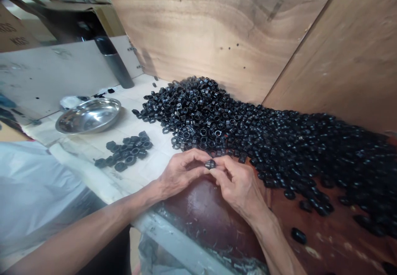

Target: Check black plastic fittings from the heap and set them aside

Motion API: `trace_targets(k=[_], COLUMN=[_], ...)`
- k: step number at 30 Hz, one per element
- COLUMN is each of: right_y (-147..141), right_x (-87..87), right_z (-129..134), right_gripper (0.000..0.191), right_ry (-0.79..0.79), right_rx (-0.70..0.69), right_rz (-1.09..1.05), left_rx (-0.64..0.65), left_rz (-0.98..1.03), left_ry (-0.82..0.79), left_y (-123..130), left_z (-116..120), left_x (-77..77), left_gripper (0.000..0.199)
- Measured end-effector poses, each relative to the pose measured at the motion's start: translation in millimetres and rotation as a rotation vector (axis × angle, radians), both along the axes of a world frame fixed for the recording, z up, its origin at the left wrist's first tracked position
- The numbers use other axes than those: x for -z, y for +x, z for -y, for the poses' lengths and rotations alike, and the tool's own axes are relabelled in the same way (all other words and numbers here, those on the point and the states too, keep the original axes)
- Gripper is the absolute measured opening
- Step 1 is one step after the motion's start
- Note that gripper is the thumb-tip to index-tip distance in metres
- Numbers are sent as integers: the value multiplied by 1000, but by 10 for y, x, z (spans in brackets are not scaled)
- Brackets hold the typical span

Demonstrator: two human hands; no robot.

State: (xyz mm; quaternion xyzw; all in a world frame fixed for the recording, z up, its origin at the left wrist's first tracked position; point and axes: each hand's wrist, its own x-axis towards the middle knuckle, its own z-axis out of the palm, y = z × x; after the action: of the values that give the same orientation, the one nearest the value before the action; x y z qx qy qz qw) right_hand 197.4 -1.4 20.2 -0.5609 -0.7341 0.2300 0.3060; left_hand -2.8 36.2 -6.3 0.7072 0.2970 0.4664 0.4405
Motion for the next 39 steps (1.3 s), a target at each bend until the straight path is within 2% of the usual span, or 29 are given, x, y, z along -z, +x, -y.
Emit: trace_targets(k=[3, 4, 9, 12, 14, 18, 21, 23, 25, 26, 30, 32, 36, 39], right_y=[-7, -11, -3, -5, -12, -25, -35, -41, -46, -46, -43, -46, -96, -164], right_x=[21, 24, -9, -40, -49, -24, 0, 2, -5, -10, -13, 3, 53, 86], right_z=[-15, -19, -10, 3, 8, 8, 1, -3, -5, -6, -9, -12, -17, -14], right_gripper=[50, 54, 52, 48, 40, 37, 24, 26, 39, 40, 27, 23, 22, 25], right_ry=[2, 9, -69, -57, -43, -40, -11, -17, -28, -32, -38, -35, -98, -224], right_rx=[42, 53, 46, 43, 44, 26, 24, 48, 92, 99, 33, 42, 78, 118], right_rz=[80, 80, 2, -35, -60, -17, -120, -102, -39, -38, -95, -137, -312, -427], left_rx=[3, -1, -5, -1, -12, -31, -22, -8, 4, 8, 16, 11, 5, -24], left_rz=[-6, 0, 64, 83, 83, 79, 67, 53, 55, 63, 89, 81, 42, -41], left_ry=[21, 10, -101, -137, -139, -146, -134, -104, -100, -112, -156, -158, -106, 62], left_y=[2, 4, 14, 19, 23, 28, 25, 22, 22, 23, 25, 23, 25, 27], left_z=[-3, -4, 2, 5, 5, 9, 13, 14, 14, 15, 19, 18, -3, 3], left_x=[-6, -4, 8, -4, -16, -27, -15, -4, 6, 10, 9, 7, 20, 19], left_gripper=[17, 17, 17, 16, 15, 15, 15, 15, 16, 16, 16, 16, 16, 15])
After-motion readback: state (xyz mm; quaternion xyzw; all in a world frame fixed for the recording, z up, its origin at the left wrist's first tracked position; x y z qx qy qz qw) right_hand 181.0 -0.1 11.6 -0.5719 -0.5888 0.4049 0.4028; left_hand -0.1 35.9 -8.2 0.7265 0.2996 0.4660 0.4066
